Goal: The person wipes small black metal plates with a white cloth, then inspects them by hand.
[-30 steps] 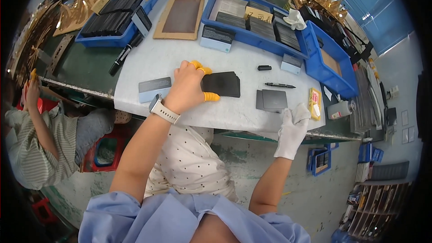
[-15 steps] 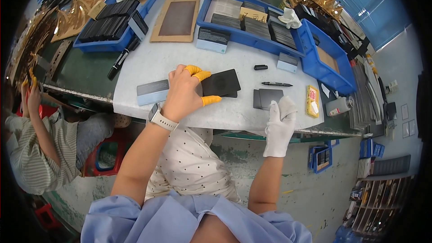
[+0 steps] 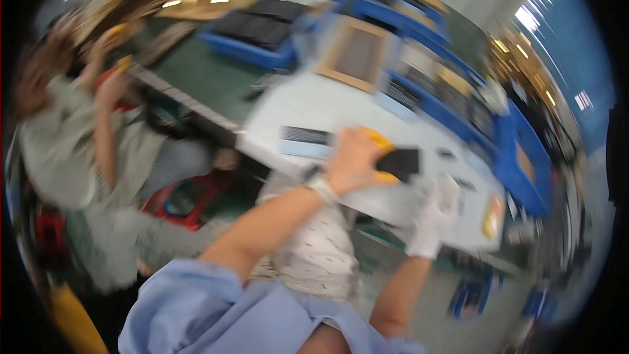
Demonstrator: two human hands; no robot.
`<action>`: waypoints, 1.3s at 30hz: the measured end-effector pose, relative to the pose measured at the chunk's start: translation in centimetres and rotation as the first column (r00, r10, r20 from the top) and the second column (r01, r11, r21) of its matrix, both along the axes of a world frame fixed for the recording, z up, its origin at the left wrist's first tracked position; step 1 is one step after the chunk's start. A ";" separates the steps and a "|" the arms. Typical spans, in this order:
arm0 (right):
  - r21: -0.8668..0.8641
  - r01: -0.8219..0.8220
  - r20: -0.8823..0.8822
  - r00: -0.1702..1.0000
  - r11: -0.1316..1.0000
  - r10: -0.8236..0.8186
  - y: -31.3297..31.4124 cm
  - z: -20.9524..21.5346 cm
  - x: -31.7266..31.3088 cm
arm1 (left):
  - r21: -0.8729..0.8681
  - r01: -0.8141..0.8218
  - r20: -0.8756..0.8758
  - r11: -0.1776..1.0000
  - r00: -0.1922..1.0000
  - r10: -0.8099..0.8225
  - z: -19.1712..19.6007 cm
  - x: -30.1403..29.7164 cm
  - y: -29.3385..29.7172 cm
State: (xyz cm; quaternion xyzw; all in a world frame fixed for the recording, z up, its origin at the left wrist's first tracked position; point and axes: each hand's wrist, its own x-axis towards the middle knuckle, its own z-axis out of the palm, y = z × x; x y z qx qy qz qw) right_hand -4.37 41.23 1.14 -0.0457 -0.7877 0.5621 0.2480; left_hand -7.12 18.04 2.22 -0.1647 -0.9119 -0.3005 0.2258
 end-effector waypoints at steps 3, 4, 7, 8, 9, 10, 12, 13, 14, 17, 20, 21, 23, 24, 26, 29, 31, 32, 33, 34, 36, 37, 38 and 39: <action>-0.348 -0.132 -0.080 0.991 0.928 0.111 4.9 -5.9 -2.3 | 0.056 0.028 -0.002 0.998 1.000 -0.028 -0.1 -0.1 1.5; -0.358 -0.126 -0.208 0.977 0.925 0.052 6.4 -8.9 -3.9 | 0.138 0.073 -0.164 0.988 0.985 -0.050 -1.6 -0.8 2.0; -0.228 0.114 0.125 0.988 0.967 -0.086 -2.1 -2.0 0.2 | 0.194 -0.002 -0.120 0.981 0.992 0.026 -1.7 0.9 -0.6; -0.110 0.165 0.234 0.963 0.980 -0.135 -3.6 3.1 3.6 | 0.220 0.044 -0.160 0.975 0.987 -0.008 -1.4 0.6 0.6; -0.108 0.121 0.268 0.959 0.987 -0.088 -6.2 2.3 2.3 | 0.199 0.002 -0.087 0.980 0.996 0.016 -2.7 0.3 -0.2; -0.113 0.084 0.268 0.962 0.990 -0.051 -6.6 2.0 1.8 | 0.175 -0.013 -0.050 0.984 0.999 0.022 -2.6 0.3 -0.3; -0.118 0.033 0.262 0.965 0.992 -0.001 -7.2 1.8 1.3 | 0.182 -0.022 -0.032 0.983 0.999 0.028 -2.4 0.5 -0.4; -0.120 0.019 0.255 0.967 0.993 0.013 -7.4 2.0 1.1 | 0.193 -0.003 -0.013 0.981 1.000 0.005 -2.1 0.5 -0.4; -0.121 0.006 0.250 0.968 0.993 0.024 -7.6 2.1 1.0 | 0.192 -0.006 -0.019 0.981 1.000 0.010 -1.9 0.5 -0.6; -0.115 -0.027 0.221 0.974 0.993 0.052 -7.6 3.0 0.1 | 0.174 0.009 -0.049 0.985 0.999 0.000 -0.9 0.9 -0.9; -0.113 -0.040 0.194 0.979 0.993 0.062 -7.0 3.7 -0.8 | 0.223 0.049 -0.101 0.974 0.995 -0.027 -1.2 0.9 -0.6; -0.112 -0.047 0.182 0.981 0.993 0.067 -6.9 4.0 -1.1 | 0.264 0.046 -0.134 0.963 0.991 -0.010 -1.9 0.8 -0.4; -0.112 -0.057 0.156 0.985 0.992 0.074 -6.7 4.7 -1.8 | 0.302 0.053 -0.181 0.952 0.984 0.002 -2.4 0.5 -0.4; -0.115 -0.046 0.140 0.988 0.992 0.062 -6.1 5.1 -2.2 | 0.308 0.060 -0.176 0.949 0.984 -0.006 -2.3 0.6 -0.3; -0.123 -0.024 0.118 0.992 0.992 0.038 -5.0 5.8 -2.5 | 0.308 0.088 -0.177 0.947 0.984 -0.034 -1.5 1.7 -0.2; -0.125 0.008 0.099 0.995 0.992 0.005 -3.0 6.8 -2.0 | 0.244 0.184 -0.140 0.952 0.978 -0.153 -1.8 4.6 0.3; -0.130 0.030 0.103 0.995 0.991 -0.017 -1.9 6.4 -1.5 | 0.307 0.196 -0.145 0.931 0.977 -0.157 -1.8 6.5 1.1; -0.133 0.045 0.111 0.993 0.990 -0.030 -1.3 6.0 -1.1 | 0.341 0.204 -0.139 0.917 0.976 -0.165 -1.2 7.2 0.7; -0.134 0.055 0.121 0.992 0.989 -0.038 -0.8 5.6 -0.7 | 0.340 0.216 -0.129 0.916 0.975 -0.182 -0.9 7.9 0.2; -0.136 0.063 0.133 0.990 0.989 -0.044 -0.3 5.1 -0.3 | 0.338 0.187 -0.121 0.922 0.981 -0.154 -0.6 8.5 -0.4; -0.133 0.074 0.165 0.985 0.988 -0.051 -2.1 6.1 0.7 | 0.341 0.158 -0.094 0.927 0.987 -0.134 -0.7 8.7 -1.2; -0.133 0.109 0.165 0.983 0.985 -0.086 -0.3 5.4 1.4 | 0.310 0.175 -0.124 0.934 0.982 -0.143 -0.4 8.7 -0.7; -0.133 0.146 0.167 0.978 0.980 -0.123 1.8 4.7 2.9 | 0.280 0.192 -0.153 0.941 0.976 -0.154 -0.1 8.6 -0.3; -0.179 -0.031 0.039 0.998 0.983 0.039 -0.7 3.9 3.1 | 0.301 0.217 -0.111 0.929 0.975 -0.192 0.9 9.2 -0.6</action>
